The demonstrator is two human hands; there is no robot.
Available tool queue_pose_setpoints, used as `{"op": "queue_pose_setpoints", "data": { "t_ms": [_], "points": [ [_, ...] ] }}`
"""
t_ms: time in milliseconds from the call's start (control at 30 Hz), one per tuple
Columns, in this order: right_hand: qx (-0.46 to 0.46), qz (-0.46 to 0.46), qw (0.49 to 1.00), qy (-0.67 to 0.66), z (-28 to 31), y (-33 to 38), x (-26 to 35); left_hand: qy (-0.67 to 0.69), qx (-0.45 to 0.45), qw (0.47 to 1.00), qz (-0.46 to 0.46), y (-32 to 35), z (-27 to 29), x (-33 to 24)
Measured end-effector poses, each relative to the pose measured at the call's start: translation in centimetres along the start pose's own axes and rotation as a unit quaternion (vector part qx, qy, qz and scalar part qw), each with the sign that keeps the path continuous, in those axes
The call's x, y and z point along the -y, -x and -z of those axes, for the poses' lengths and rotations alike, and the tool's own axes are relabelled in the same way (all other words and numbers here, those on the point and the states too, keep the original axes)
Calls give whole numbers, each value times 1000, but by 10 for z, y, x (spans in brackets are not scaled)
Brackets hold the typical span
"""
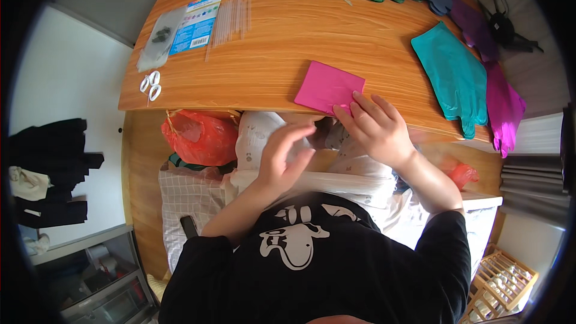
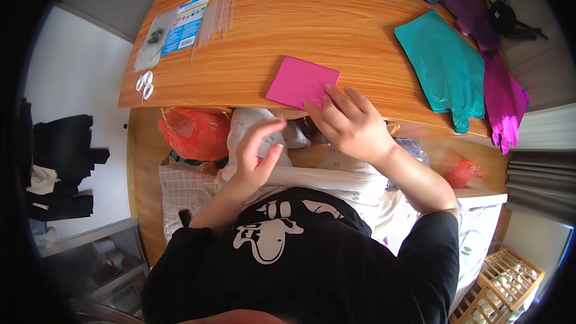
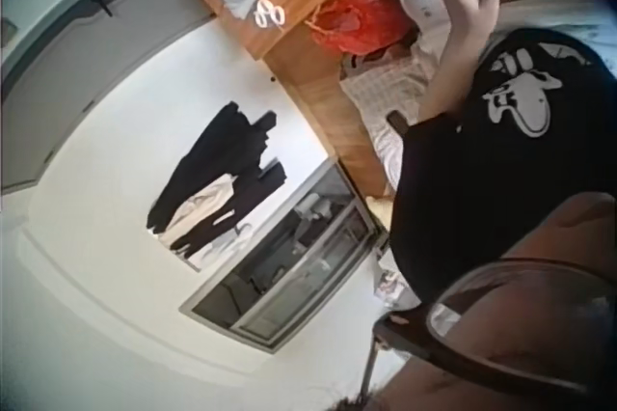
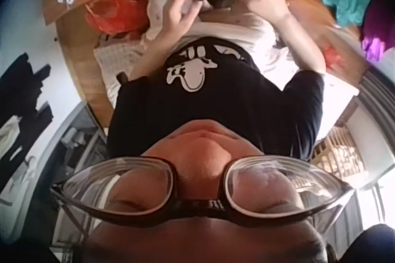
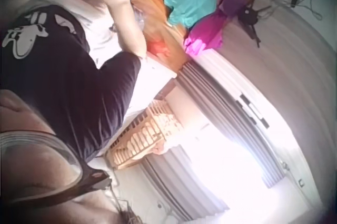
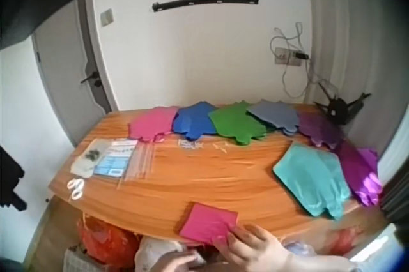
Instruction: The person stacks deflated foil balloons on top of each other on a table and folds the stack together into a smaller square by hand.
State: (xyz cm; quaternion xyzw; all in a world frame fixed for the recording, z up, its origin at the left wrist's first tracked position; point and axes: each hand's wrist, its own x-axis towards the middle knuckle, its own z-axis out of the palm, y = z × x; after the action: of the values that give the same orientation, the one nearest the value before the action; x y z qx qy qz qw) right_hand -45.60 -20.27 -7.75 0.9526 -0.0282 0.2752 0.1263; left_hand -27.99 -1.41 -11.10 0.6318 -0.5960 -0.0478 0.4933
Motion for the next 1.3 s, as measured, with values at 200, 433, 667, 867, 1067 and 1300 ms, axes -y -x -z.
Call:
{"op": "queue_pose_setpoints", "data": {
  "t_ms": [200,433,667,867,1067,1300],
  "points": [
    [-33,145,988,42,2,-17,8,384,48,868,310,-2,-5,5],
    [-52,193,978,60,9,-37,35,509,-108,785,337,-3,-3,-5],
    [-11,102,981,-162,30,-95,41,531,-163,784,277,-15,36,6],
    [100,-175,829,-522,16,-156,25,429,-155,869,194,-20,59,7],
    [267,-168,598,-737,-9,-177,10,343,-162,907,181,-23,74,15],
    [188,-273,579,-745,-37,-173,-13,10,-47,979,197,-71,132,46]
  ]
}}
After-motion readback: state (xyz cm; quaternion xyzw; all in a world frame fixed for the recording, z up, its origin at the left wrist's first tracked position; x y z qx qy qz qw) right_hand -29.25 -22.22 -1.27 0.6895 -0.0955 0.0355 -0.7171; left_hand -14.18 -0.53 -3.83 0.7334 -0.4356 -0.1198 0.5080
